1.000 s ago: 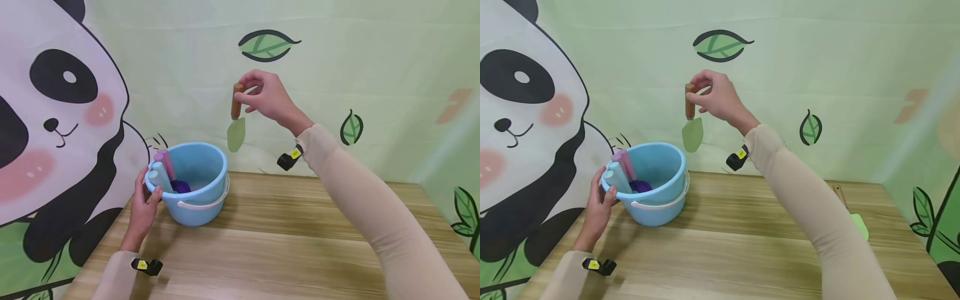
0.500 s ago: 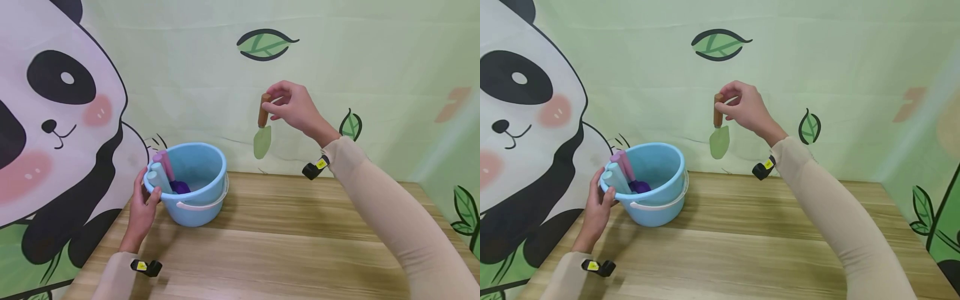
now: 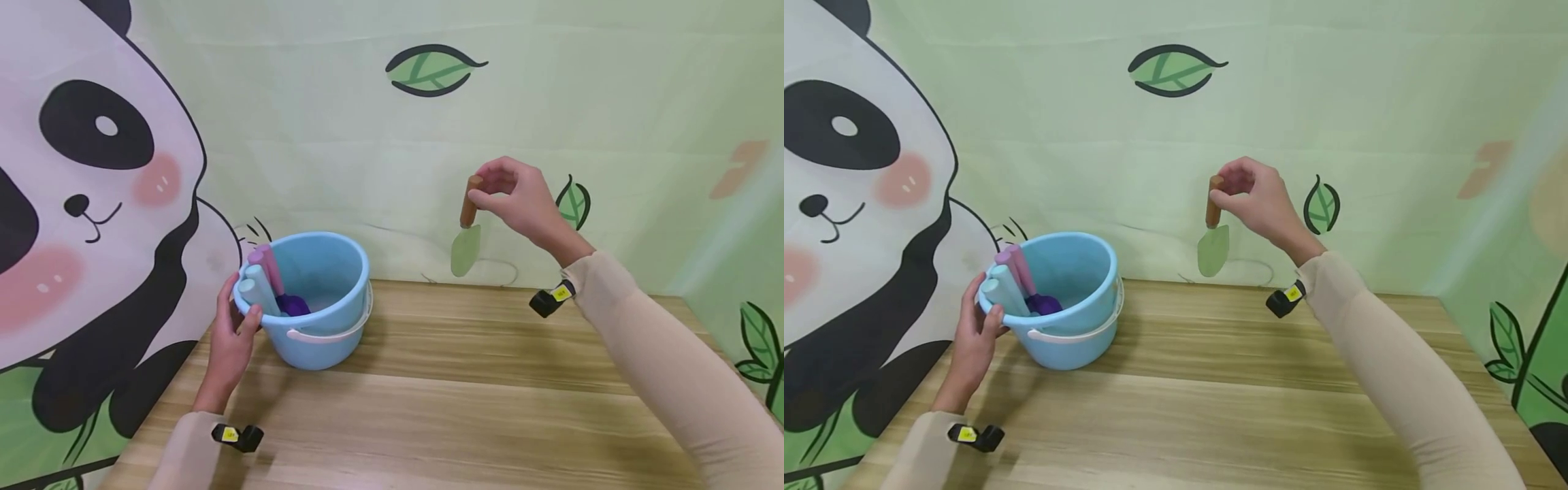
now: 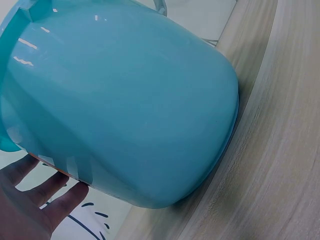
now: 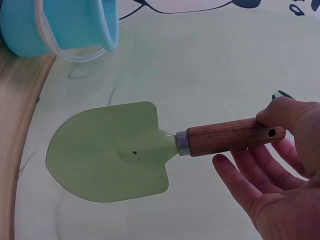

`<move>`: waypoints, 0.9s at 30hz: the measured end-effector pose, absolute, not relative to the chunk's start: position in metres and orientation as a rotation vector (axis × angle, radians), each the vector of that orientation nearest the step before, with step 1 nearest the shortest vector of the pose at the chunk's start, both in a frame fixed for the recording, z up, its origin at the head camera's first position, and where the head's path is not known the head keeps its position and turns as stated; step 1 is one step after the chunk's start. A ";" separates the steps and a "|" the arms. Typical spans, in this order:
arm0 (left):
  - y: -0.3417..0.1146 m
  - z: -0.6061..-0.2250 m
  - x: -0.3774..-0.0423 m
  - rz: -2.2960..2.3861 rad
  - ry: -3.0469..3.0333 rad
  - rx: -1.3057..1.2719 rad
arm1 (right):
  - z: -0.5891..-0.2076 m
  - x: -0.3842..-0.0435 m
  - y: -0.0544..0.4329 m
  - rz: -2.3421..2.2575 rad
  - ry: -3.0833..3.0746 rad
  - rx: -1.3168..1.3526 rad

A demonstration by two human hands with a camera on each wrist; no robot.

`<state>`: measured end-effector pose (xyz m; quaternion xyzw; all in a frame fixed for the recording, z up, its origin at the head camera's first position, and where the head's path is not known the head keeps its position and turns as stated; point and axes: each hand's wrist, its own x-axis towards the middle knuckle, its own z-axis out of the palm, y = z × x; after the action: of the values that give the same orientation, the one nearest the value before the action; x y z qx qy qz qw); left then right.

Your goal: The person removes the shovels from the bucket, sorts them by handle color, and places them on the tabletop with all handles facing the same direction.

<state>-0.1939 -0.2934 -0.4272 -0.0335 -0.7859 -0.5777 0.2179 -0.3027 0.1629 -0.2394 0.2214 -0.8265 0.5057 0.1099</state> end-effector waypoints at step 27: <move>-0.292 -0.427 -0.194 -1.595 -2.177 -0.105 | -0.286 -0.295 0.259 1.267 -2.524 0.435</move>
<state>-0.1935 -0.2923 -0.4266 -0.0380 -0.7865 -0.5764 0.2186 -0.2954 0.2587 -0.2856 0.1506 -0.8744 0.4388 0.1418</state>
